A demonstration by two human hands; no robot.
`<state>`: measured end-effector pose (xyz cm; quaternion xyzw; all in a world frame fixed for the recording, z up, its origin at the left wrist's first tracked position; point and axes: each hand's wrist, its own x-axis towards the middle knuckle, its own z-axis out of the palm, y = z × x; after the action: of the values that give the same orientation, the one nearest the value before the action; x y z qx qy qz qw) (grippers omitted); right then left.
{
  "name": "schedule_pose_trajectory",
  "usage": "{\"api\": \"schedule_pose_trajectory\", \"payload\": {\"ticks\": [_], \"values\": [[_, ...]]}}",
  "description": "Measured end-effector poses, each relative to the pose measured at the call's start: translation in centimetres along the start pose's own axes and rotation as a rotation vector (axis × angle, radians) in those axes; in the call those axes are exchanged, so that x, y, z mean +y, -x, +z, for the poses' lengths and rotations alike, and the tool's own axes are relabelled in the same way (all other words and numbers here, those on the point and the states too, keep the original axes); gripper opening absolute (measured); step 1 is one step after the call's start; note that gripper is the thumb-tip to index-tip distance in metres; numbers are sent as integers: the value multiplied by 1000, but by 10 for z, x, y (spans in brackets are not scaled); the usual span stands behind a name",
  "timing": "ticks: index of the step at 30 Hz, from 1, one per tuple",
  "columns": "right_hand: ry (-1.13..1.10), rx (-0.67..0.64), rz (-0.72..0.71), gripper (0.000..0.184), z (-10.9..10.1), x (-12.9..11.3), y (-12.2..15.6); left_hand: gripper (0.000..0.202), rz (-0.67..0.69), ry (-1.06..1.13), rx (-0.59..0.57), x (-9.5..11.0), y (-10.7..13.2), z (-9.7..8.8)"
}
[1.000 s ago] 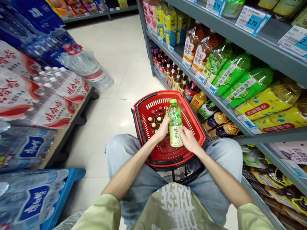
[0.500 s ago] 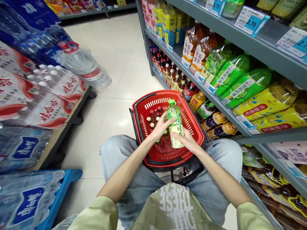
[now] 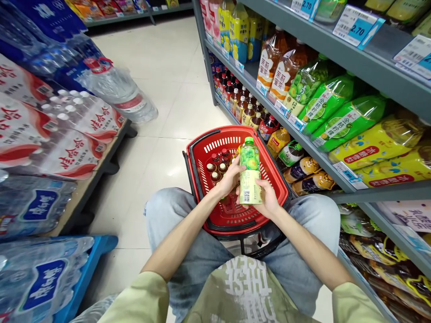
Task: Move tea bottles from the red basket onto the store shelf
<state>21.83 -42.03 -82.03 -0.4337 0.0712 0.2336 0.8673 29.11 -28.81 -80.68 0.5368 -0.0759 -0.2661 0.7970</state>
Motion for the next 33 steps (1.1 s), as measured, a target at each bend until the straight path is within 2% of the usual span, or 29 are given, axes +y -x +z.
{"api": "schedule_pose_trajectory", "payload": {"ticks": [4,13,25,31,33], "values": [[26,3,25,52,-2,4,1,69,-65,10,-50,-5,1,-3],[78,78,14,55,0,8,-1,63,-29,30,-17,-15,-4,-10],[91,82,-11,53,-7,15,-1,64,-45,34,8,-14,-3,-7],[51,81,14,50,-7,12,-2,65,-81,13,21,-5,0,-2],[46,110,17,48,-5,10,-3,67,-46,-2,26,-5,-1,-2]]}}
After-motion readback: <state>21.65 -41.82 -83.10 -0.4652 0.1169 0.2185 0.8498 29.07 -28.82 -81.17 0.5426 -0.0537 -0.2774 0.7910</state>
